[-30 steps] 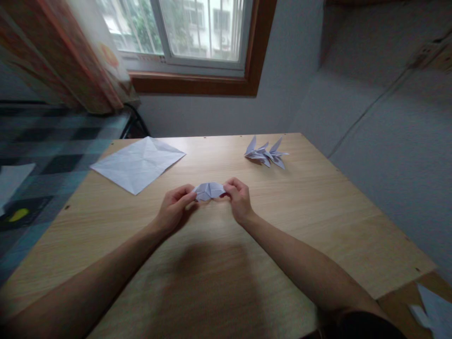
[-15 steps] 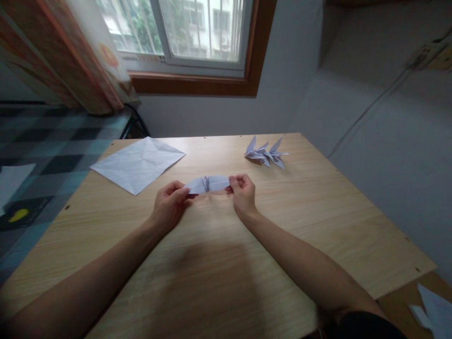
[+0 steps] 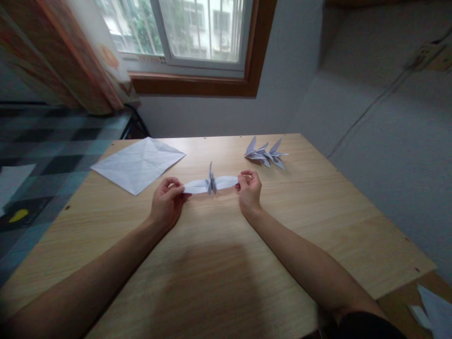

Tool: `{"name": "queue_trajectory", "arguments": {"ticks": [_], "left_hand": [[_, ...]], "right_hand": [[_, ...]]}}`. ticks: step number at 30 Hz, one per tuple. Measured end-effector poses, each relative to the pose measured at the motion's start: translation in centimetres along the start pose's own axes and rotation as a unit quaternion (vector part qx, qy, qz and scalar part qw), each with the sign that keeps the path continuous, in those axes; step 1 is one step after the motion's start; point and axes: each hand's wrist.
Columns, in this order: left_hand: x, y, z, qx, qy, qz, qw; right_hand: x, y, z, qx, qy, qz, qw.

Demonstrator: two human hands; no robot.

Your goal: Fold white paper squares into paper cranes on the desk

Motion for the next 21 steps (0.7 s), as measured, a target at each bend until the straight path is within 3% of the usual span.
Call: {"name": "queue_trajectory", "arguments": {"ticks": [21], "left_hand": [[-0.25,0.26,-0.05,0.004,-0.012,0.018,1.0]], "right_hand": [[-0.21,0.52,-0.34,0.009,0.001,0.021,1.0]]}}
Point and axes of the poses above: each hand's wrist, its own y-axis towards the middle knuckle, its own x-axis out of the palm, z = x × y, and after that the axes turned 2 degrees about x, right-handed
